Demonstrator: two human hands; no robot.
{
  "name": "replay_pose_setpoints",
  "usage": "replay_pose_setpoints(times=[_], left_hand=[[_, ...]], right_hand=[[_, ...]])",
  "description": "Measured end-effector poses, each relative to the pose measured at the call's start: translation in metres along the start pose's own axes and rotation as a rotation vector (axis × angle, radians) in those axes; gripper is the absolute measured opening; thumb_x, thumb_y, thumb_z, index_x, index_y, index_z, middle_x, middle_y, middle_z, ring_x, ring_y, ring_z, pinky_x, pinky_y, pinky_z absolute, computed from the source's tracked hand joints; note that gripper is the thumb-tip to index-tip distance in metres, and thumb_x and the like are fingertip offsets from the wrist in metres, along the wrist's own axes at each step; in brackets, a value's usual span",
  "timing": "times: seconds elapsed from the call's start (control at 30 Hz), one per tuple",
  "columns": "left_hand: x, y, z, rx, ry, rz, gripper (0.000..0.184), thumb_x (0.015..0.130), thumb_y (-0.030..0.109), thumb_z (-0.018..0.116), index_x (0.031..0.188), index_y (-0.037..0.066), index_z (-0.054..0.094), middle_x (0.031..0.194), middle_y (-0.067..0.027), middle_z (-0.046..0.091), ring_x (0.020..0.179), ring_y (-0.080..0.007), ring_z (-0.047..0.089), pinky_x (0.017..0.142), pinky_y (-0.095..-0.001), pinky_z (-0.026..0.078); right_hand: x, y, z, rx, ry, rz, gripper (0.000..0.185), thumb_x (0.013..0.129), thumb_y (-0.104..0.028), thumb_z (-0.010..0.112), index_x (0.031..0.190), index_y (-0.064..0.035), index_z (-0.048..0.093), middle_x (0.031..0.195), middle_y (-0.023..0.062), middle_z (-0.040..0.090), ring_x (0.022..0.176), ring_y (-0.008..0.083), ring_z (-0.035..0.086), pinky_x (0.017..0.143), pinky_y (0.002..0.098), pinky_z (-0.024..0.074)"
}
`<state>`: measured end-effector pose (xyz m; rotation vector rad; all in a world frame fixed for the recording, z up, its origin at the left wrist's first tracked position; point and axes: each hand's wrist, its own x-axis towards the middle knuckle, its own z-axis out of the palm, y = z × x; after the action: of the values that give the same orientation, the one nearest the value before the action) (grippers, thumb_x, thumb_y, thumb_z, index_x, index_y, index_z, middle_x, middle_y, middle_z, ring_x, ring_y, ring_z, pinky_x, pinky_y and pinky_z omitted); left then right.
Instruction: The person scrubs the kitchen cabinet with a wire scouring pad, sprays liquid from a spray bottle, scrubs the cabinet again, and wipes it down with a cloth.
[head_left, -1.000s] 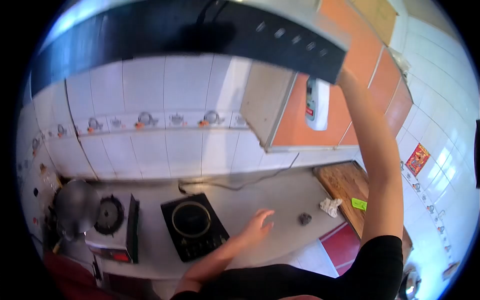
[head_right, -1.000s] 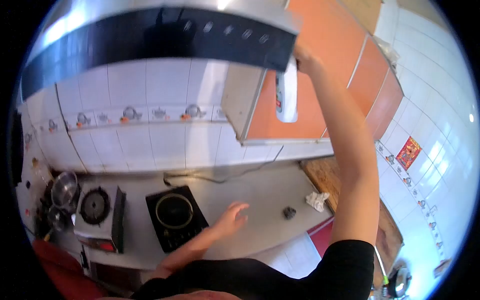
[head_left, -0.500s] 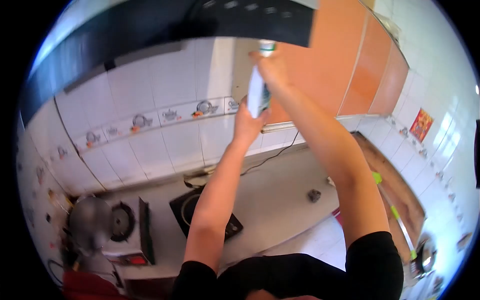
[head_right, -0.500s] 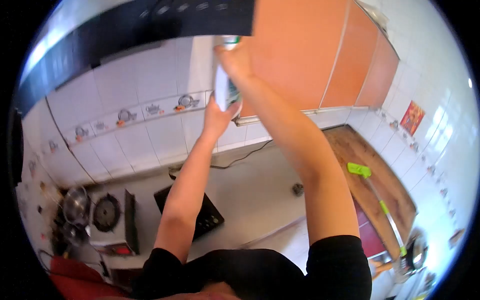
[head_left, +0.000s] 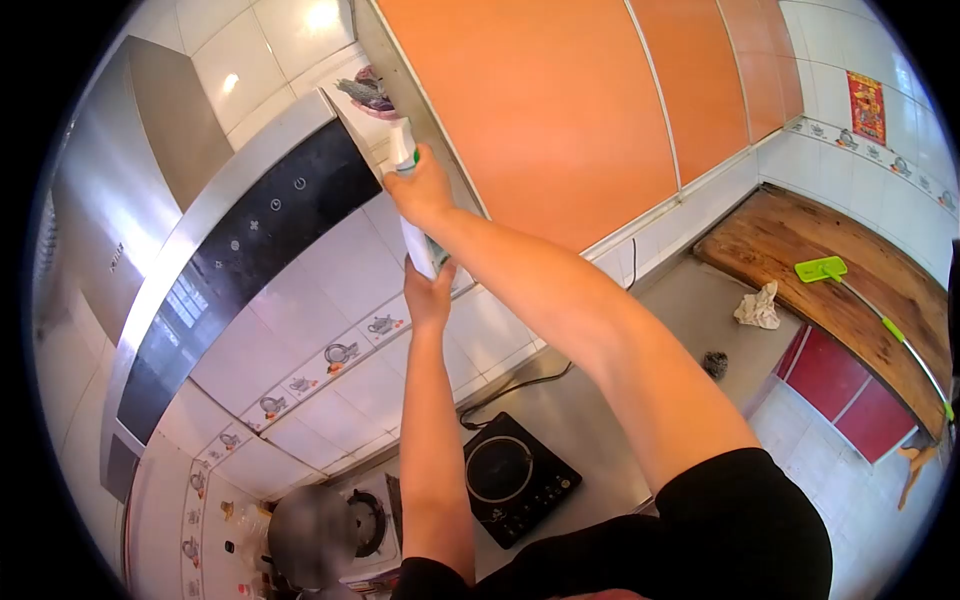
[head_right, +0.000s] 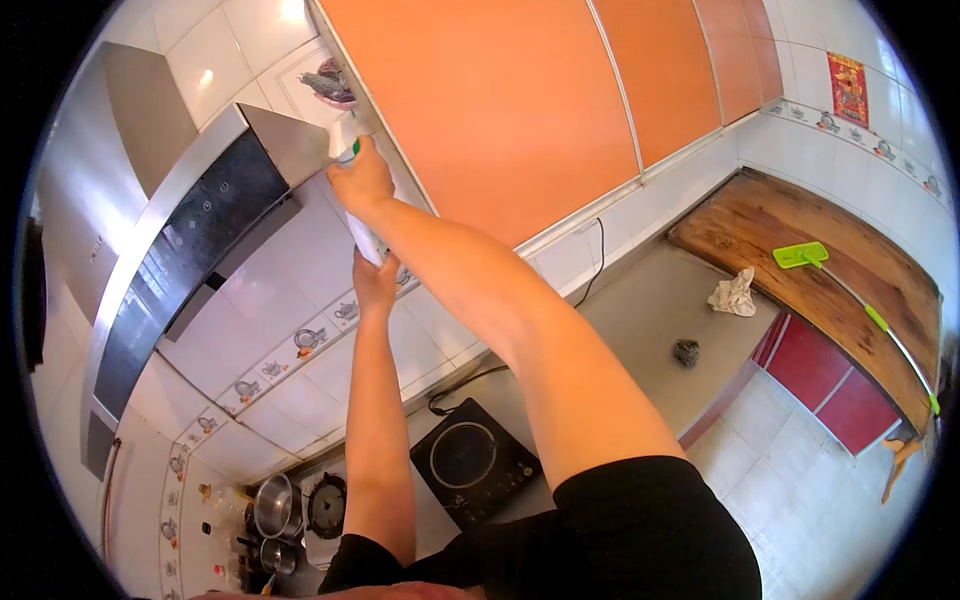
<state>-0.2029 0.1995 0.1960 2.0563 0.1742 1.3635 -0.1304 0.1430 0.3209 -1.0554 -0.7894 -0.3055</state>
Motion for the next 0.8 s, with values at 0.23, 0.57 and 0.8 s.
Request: replay_pose_setpoints(times=[0.23, 0.57, 0.8], left_hand=[[-0.028, -0.014, 0.017, 0.047, -0.004, -0.07, 0.059, 0.079, 0.021, 0.075, 0.124, -0.005, 0.047, 0.117, -0.0217, 0.06, 0.107, -0.0301, 0.059, 0.092, -0.0382, 0.045], [-0.054, -0.013, 0.022, 0.08, -0.001, -0.145, 0.059, 0.08, 0.016, 0.075, 0.126, -0.006, 0.046, 0.112, -0.0228, 0.061, 0.104, -0.0354, 0.06, 0.091, -0.0404, 0.046], [-0.143, -0.039, 0.038, -0.076, -0.075, -0.215, 0.056, 0.078, 0.014, 0.074, 0.124, -0.006, 0.048, 0.112, -0.0206, 0.062, 0.103, -0.029, 0.061, 0.09, -0.0384, 0.047]], right_hand=[[-0.017, 0.027, -0.003, -0.159, 0.052, -0.074, 0.039, 0.075, -0.018, 0.067, 0.105, 0.0037, 0.054, 0.086, 0.0225, 0.066, 0.083, 0.0359, 0.066, 0.075, 0.0424, 0.0511], [-0.046, 0.039, -0.026, 0.015, -0.072, 0.132, 0.038, 0.074, -0.017, 0.067, 0.104, 0.0029, 0.055, 0.089, 0.0205, 0.065, 0.082, 0.032, 0.065, 0.074, 0.0408, 0.0502], [-0.117, 0.067, -0.066, -0.076, -0.151, 0.261, 0.045, 0.074, -0.016, 0.068, 0.112, 0.0032, 0.053, 0.097, 0.0257, 0.065, 0.094, 0.0383, 0.065, 0.082, 0.0437, 0.0495]])
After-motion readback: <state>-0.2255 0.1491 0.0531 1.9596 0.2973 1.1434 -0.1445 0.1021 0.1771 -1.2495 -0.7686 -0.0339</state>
